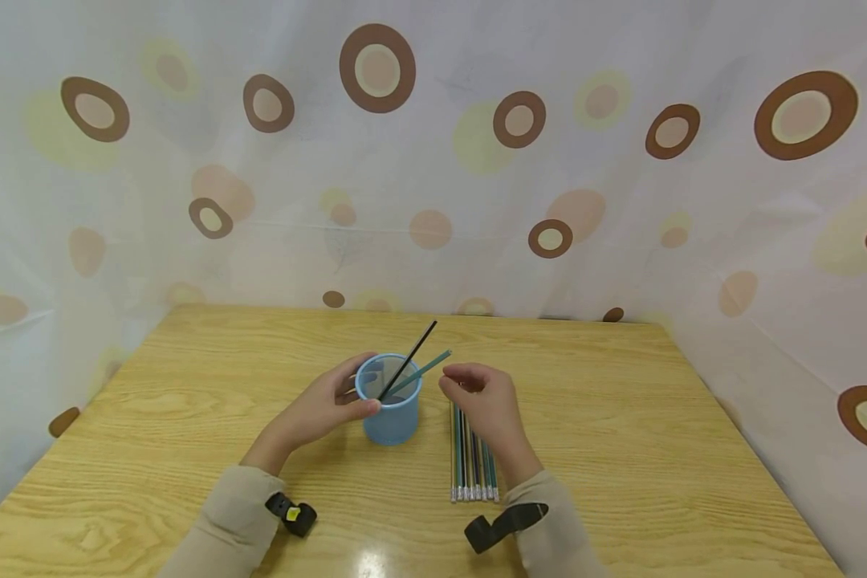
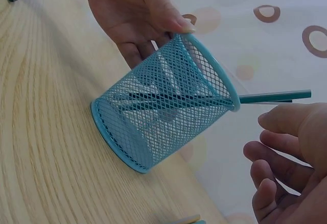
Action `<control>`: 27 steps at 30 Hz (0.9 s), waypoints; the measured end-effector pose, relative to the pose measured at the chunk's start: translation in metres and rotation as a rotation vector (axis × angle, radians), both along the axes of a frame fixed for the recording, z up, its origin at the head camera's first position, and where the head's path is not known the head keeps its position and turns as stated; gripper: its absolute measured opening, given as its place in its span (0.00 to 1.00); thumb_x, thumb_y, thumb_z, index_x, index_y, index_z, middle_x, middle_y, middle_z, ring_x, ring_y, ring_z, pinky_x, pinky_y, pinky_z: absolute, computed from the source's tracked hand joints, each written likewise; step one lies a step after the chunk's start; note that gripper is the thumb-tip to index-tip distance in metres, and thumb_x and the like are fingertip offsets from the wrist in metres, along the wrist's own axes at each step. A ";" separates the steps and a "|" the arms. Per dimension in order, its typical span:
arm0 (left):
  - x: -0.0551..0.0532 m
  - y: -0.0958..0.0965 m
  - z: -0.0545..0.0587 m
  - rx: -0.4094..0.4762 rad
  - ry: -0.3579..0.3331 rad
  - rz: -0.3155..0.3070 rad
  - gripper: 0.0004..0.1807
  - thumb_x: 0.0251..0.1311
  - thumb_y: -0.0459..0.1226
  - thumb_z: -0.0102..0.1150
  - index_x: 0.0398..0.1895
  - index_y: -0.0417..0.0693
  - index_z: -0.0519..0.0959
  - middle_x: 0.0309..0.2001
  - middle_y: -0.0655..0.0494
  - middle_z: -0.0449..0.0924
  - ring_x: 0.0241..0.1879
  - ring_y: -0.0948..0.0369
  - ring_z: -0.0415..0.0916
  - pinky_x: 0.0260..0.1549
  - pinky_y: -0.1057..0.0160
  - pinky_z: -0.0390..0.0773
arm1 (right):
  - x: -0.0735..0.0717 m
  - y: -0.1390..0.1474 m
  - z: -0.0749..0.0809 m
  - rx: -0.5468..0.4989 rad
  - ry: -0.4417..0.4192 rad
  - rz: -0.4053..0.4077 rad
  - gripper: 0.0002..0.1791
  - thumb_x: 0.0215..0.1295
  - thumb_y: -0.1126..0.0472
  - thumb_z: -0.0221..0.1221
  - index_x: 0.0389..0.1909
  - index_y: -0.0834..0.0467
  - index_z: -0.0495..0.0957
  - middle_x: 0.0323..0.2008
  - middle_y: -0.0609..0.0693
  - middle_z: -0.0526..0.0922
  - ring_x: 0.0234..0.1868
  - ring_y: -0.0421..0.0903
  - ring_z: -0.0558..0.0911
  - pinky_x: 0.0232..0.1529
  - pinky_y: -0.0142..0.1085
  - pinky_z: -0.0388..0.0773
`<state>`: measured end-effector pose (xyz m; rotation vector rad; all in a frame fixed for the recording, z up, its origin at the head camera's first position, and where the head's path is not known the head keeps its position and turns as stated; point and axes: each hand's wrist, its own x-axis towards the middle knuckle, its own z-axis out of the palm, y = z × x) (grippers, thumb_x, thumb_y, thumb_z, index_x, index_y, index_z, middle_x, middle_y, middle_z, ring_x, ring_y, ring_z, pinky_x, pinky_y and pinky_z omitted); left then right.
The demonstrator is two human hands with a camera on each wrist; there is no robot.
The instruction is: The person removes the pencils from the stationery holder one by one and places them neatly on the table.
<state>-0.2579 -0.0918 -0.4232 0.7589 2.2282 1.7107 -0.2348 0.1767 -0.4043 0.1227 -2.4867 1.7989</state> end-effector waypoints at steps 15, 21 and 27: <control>0.000 0.001 0.001 0.012 0.013 -0.005 0.43 0.64 0.44 0.66 0.78 0.52 0.54 0.72 0.45 0.61 0.71 0.50 0.59 0.67 0.52 0.63 | 0.003 -0.014 -0.006 0.005 0.076 0.023 0.17 0.67 0.54 0.64 0.52 0.58 0.84 0.47 0.51 0.83 0.47 0.47 0.75 0.44 0.39 0.76; 0.000 0.001 0.001 0.005 0.007 -0.001 0.45 0.63 0.45 0.67 0.78 0.52 0.54 0.72 0.46 0.60 0.71 0.51 0.59 0.67 0.53 0.64 | 0.003 -0.017 -0.007 -0.004 0.103 0.009 0.15 0.67 0.56 0.65 0.50 0.59 0.85 0.46 0.52 0.83 0.43 0.48 0.76 0.37 0.33 0.76; -0.001 0.000 0.000 0.007 0.003 -0.003 0.45 0.63 0.46 0.67 0.78 0.52 0.53 0.72 0.46 0.60 0.71 0.50 0.59 0.67 0.53 0.64 | 0.003 -0.020 -0.007 -0.026 0.119 0.003 0.13 0.66 0.57 0.66 0.47 0.59 0.86 0.45 0.52 0.84 0.41 0.47 0.76 0.34 0.32 0.77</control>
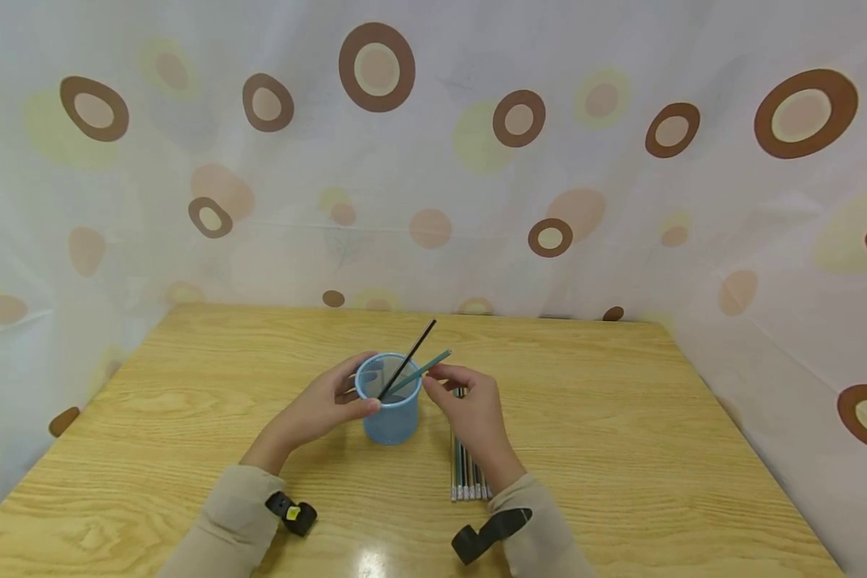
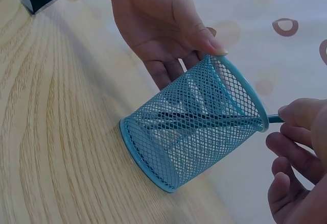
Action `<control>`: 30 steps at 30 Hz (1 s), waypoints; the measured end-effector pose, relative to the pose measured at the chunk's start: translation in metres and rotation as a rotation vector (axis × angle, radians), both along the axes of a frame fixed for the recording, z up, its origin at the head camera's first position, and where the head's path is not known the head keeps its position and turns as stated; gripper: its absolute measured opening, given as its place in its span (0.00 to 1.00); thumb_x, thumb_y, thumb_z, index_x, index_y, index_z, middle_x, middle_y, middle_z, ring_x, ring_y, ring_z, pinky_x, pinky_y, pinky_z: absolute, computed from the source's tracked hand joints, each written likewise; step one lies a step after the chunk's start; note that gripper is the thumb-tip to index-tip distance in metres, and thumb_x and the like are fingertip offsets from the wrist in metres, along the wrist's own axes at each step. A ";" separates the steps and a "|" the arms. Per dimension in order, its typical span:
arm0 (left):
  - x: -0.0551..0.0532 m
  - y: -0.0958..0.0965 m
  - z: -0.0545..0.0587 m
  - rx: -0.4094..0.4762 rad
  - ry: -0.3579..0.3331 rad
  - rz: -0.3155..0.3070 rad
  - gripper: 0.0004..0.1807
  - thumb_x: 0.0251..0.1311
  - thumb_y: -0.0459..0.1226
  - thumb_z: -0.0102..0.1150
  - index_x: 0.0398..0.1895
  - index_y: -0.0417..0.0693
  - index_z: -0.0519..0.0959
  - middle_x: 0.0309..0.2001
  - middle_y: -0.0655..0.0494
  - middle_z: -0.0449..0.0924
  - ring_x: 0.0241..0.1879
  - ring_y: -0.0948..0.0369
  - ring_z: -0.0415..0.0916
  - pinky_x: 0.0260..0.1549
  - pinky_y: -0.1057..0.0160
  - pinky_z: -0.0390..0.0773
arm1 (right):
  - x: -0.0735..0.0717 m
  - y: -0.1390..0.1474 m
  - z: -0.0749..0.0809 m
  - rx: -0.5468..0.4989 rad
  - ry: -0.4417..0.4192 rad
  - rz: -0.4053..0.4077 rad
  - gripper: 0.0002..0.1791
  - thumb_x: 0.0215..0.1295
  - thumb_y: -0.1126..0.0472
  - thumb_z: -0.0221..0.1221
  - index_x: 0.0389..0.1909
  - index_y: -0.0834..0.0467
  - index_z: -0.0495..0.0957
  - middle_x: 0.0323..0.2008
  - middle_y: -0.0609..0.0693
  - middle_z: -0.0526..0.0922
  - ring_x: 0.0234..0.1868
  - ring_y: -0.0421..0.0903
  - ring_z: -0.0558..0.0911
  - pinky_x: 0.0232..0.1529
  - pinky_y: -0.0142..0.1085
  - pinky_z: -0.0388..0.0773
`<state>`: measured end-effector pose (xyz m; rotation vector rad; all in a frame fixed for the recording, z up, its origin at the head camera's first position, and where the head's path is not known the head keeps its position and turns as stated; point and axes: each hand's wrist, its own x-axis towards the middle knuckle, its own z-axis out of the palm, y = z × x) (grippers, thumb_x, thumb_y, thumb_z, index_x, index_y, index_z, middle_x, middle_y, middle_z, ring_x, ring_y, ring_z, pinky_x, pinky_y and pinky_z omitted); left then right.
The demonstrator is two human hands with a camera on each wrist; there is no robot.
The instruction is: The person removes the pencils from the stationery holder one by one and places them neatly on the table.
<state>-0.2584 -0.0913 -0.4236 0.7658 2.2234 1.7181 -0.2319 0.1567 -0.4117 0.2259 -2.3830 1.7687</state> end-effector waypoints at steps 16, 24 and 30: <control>0.001 0.000 -0.001 -0.002 0.014 0.004 0.45 0.63 0.45 0.66 0.78 0.52 0.53 0.72 0.48 0.61 0.71 0.48 0.59 0.67 0.52 0.64 | 0.009 -0.008 0.010 0.027 0.060 -0.010 0.05 0.63 0.63 0.67 0.37 0.61 0.87 0.33 0.52 0.83 0.34 0.50 0.77 0.26 0.30 0.73; 0.000 0.000 -0.002 0.003 0.006 0.000 0.45 0.63 0.46 0.66 0.78 0.52 0.53 0.72 0.48 0.61 0.71 0.50 0.59 0.67 0.52 0.64 | 0.025 -0.013 0.034 0.001 0.117 0.001 0.05 0.65 0.68 0.65 0.37 0.67 0.84 0.35 0.56 0.83 0.33 0.44 0.77 0.31 0.30 0.76; 0.000 0.000 -0.003 -0.004 0.001 0.006 0.46 0.63 0.47 0.66 0.78 0.51 0.52 0.72 0.51 0.61 0.71 0.50 0.59 0.67 0.52 0.64 | 0.011 -0.005 0.017 -0.045 0.118 -0.037 0.06 0.64 0.64 0.66 0.36 0.63 0.84 0.37 0.53 0.83 0.38 0.44 0.78 0.37 0.33 0.78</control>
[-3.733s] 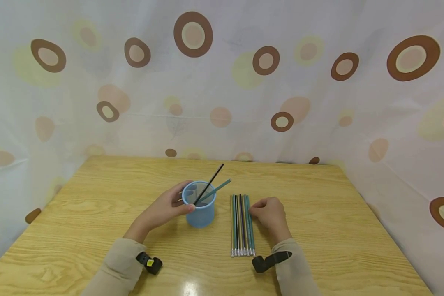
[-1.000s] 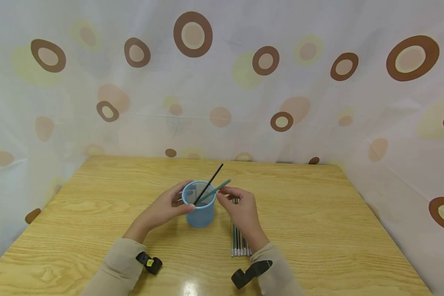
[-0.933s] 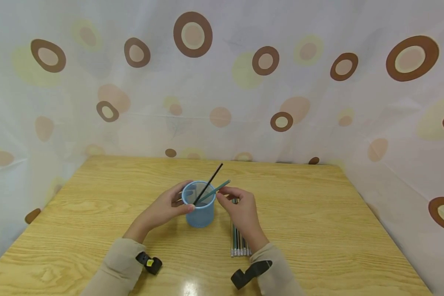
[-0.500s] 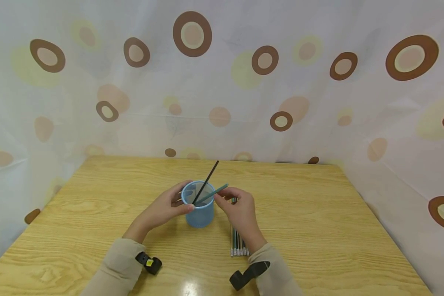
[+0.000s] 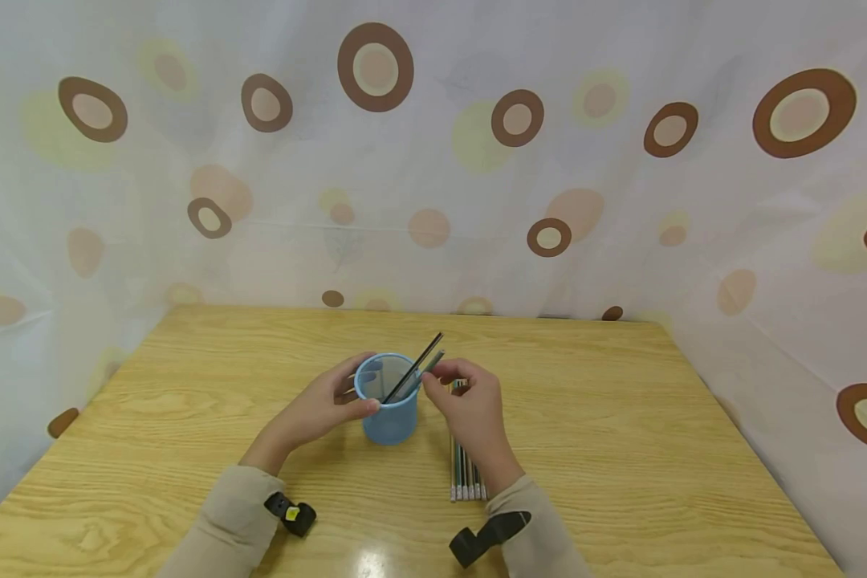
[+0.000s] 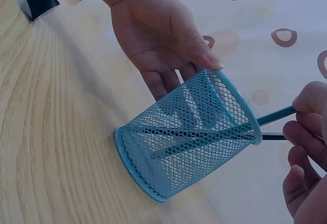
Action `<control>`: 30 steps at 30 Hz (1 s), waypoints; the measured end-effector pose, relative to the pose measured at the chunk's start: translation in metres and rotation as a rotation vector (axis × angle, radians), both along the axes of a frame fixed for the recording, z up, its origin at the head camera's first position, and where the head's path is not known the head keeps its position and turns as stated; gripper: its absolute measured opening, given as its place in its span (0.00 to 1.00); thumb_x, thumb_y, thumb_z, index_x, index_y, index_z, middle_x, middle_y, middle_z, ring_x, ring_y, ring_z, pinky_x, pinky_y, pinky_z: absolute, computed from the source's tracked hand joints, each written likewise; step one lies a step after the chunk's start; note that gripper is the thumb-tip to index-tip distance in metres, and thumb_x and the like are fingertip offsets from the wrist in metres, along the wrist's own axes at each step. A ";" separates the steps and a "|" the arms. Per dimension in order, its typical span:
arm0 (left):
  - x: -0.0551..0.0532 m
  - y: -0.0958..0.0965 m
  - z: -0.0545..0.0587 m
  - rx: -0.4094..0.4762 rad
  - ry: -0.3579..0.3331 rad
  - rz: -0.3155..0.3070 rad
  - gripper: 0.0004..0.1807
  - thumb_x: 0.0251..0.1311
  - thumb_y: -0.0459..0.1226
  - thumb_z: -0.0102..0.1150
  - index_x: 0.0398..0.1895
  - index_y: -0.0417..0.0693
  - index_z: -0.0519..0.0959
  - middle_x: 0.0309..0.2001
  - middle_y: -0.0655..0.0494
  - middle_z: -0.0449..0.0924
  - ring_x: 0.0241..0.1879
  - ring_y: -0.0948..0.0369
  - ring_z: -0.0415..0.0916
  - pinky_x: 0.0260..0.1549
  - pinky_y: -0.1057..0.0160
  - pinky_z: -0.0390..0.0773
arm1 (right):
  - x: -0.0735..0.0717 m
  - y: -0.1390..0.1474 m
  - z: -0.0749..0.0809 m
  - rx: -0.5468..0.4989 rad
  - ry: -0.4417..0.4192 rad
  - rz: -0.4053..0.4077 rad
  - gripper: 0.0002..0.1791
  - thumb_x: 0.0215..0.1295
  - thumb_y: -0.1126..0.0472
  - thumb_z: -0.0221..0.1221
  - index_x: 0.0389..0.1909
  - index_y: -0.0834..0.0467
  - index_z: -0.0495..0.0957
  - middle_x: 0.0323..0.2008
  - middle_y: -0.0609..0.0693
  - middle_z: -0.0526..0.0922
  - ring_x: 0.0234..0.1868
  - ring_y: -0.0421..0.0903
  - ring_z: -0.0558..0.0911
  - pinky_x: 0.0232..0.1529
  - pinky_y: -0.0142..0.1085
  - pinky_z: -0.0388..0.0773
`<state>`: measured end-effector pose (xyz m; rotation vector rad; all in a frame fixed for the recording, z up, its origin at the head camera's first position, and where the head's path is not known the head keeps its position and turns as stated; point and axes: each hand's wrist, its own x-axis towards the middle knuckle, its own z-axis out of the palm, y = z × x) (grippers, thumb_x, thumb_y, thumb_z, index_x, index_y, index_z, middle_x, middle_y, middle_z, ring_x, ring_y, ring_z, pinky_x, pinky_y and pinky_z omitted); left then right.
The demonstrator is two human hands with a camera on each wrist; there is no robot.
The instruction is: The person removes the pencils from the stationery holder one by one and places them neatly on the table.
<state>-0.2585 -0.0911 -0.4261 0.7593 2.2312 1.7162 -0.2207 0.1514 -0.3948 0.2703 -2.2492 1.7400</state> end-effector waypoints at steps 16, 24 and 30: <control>0.001 -0.001 0.000 -0.014 0.004 0.003 0.46 0.63 0.47 0.66 0.78 0.51 0.52 0.72 0.50 0.60 0.71 0.49 0.59 0.67 0.53 0.65 | 0.001 0.012 0.016 -0.157 0.074 0.003 0.08 0.64 0.63 0.66 0.36 0.65 0.83 0.37 0.54 0.83 0.39 0.48 0.80 0.38 0.34 0.81; 0.001 0.000 0.001 -0.011 0.011 0.006 0.46 0.63 0.46 0.66 0.78 0.51 0.52 0.72 0.50 0.60 0.71 0.50 0.59 0.67 0.53 0.64 | 0.005 0.015 0.027 -0.226 0.123 0.024 0.07 0.64 0.67 0.65 0.36 0.69 0.82 0.36 0.55 0.84 0.38 0.46 0.81 0.39 0.33 0.82; 0.001 0.000 0.001 -0.009 0.009 0.006 0.46 0.63 0.46 0.67 0.78 0.51 0.52 0.72 0.51 0.60 0.71 0.50 0.59 0.67 0.53 0.64 | 0.008 0.018 0.035 -0.279 0.156 0.032 0.07 0.64 0.70 0.64 0.36 0.73 0.81 0.33 0.51 0.85 0.38 0.45 0.82 0.40 0.33 0.81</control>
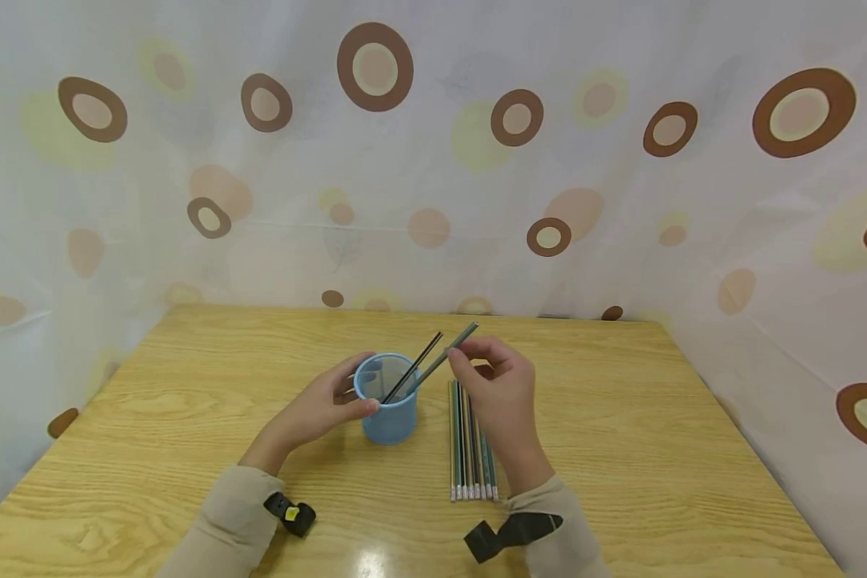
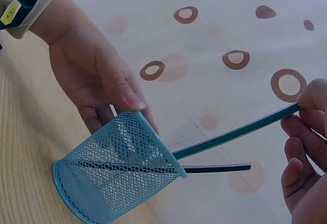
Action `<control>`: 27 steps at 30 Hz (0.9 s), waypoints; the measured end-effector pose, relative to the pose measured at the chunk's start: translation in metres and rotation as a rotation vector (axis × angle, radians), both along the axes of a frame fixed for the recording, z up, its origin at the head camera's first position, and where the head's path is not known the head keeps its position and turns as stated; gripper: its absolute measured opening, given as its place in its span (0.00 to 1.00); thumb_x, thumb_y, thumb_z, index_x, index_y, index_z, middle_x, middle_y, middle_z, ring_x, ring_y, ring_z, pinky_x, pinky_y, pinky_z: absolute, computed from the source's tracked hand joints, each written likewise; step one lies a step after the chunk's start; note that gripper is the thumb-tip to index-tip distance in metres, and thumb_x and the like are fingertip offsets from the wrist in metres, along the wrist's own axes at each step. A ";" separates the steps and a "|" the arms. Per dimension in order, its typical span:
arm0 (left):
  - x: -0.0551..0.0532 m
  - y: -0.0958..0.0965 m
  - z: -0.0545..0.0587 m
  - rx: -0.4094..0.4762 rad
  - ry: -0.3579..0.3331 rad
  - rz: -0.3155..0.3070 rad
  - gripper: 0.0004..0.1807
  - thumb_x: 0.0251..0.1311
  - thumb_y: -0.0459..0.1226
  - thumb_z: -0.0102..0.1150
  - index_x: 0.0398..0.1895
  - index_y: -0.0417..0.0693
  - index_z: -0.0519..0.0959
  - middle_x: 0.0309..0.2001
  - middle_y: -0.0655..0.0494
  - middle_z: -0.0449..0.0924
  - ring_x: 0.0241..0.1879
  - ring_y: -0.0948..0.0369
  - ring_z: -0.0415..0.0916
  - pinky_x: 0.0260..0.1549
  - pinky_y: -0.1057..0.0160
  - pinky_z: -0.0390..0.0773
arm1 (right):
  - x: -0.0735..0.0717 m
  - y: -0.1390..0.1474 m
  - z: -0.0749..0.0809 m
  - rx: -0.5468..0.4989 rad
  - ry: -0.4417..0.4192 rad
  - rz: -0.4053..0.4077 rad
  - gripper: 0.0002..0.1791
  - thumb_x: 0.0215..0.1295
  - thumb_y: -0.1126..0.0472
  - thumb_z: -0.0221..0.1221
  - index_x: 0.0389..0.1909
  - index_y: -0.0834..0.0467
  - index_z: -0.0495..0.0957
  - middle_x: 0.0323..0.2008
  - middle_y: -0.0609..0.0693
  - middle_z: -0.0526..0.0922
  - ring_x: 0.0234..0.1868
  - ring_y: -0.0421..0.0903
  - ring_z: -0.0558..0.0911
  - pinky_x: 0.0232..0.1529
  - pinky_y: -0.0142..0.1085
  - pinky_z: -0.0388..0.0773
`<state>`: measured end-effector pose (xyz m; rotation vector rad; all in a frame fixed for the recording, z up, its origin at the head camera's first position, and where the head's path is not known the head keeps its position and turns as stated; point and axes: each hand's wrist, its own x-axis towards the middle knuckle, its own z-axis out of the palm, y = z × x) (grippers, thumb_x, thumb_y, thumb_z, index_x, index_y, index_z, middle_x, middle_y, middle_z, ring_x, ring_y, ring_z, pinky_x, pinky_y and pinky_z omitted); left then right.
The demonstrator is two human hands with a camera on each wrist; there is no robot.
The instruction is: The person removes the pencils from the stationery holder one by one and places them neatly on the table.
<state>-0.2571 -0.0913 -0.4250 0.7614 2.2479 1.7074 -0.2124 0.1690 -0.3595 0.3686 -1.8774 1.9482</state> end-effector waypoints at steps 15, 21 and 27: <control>0.000 0.000 0.000 -0.002 0.012 0.002 0.45 0.63 0.45 0.66 0.78 0.50 0.52 0.72 0.51 0.61 0.71 0.51 0.59 0.67 0.53 0.64 | 0.002 0.013 0.012 -0.093 0.042 -0.020 0.08 0.64 0.71 0.64 0.37 0.75 0.79 0.34 0.53 0.85 0.41 0.49 0.83 0.45 0.34 0.81; -0.001 0.000 -0.001 -0.003 0.012 0.004 0.45 0.63 0.45 0.66 0.78 0.51 0.53 0.72 0.51 0.60 0.71 0.51 0.59 0.67 0.54 0.64 | 0.002 0.018 0.014 -0.114 0.047 -0.027 0.08 0.64 0.71 0.64 0.38 0.74 0.79 0.34 0.53 0.85 0.42 0.47 0.82 0.43 0.33 0.80; -0.001 0.000 -0.001 -0.004 0.012 0.001 0.45 0.63 0.45 0.66 0.78 0.50 0.52 0.72 0.51 0.60 0.71 0.50 0.59 0.67 0.53 0.65 | 0.000 0.022 0.012 -0.104 -0.003 -0.059 0.08 0.64 0.71 0.64 0.40 0.73 0.80 0.34 0.52 0.84 0.41 0.46 0.83 0.41 0.32 0.80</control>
